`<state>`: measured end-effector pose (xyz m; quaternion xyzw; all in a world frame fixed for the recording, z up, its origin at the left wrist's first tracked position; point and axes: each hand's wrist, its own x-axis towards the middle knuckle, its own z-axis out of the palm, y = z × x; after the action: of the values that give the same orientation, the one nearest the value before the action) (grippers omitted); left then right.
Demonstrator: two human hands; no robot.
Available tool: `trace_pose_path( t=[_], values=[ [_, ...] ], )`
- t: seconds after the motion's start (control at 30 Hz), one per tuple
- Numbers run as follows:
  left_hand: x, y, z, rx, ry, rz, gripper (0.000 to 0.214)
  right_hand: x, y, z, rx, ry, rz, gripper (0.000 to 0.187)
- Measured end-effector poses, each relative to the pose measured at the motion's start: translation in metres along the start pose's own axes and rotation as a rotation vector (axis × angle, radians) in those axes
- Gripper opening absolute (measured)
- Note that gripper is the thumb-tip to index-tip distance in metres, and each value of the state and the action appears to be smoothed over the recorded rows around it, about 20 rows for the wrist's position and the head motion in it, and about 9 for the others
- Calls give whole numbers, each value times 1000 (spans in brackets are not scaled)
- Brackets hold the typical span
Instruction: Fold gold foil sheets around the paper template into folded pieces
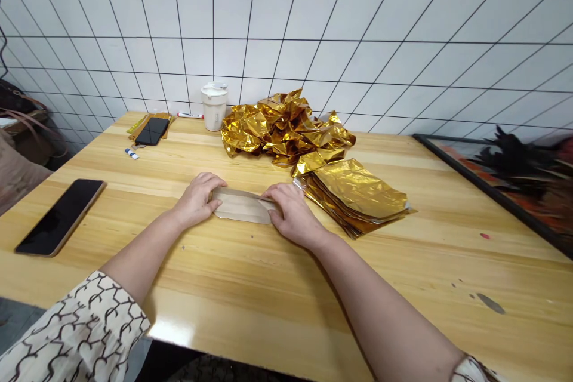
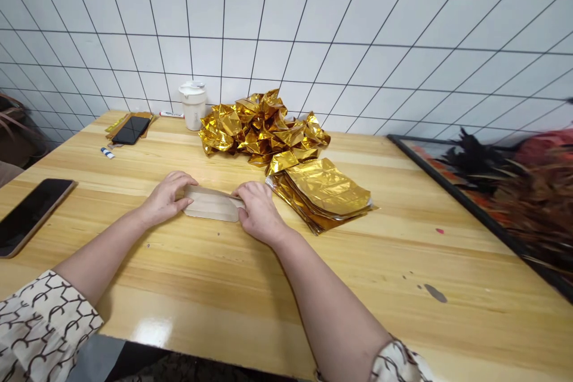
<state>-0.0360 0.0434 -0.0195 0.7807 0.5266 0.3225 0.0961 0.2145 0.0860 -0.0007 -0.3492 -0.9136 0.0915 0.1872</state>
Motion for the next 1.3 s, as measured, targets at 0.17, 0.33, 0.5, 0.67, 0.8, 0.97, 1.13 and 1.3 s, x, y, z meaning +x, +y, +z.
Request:
trace_pose_path(
  t=[0.17,0.33,0.5,0.67,0.8,0.97,1.13,1.3],
  values=[
    [-3,4,-3,84,-59,120,23,-6,-12,-7,-157,-111,-98,38],
    [-6,13,-7,185,-120,157,17,-7,-19,-9,-244,-151,-116,40],
    [-8,32,2,236,-196,206,28,-6,-24,-10,-299,-183,-106,39],
    [-14,41,19,263,-395,185,62,-5,-25,-9,-312,-186,-102,37],
    [-16,39,21,234,-454,165,71,-7,-29,-3,-261,-140,-133,40],
    [-15,38,18,157,-443,175,76,-10,-40,11,-137,-197,-189,53],
    [-15,39,16,153,-509,134,80,-11,-44,16,-183,-324,-57,62],
    [-18,30,9,203,-513,90,80,-11,-44,6,-223,-385,-24,62]
  ],
)
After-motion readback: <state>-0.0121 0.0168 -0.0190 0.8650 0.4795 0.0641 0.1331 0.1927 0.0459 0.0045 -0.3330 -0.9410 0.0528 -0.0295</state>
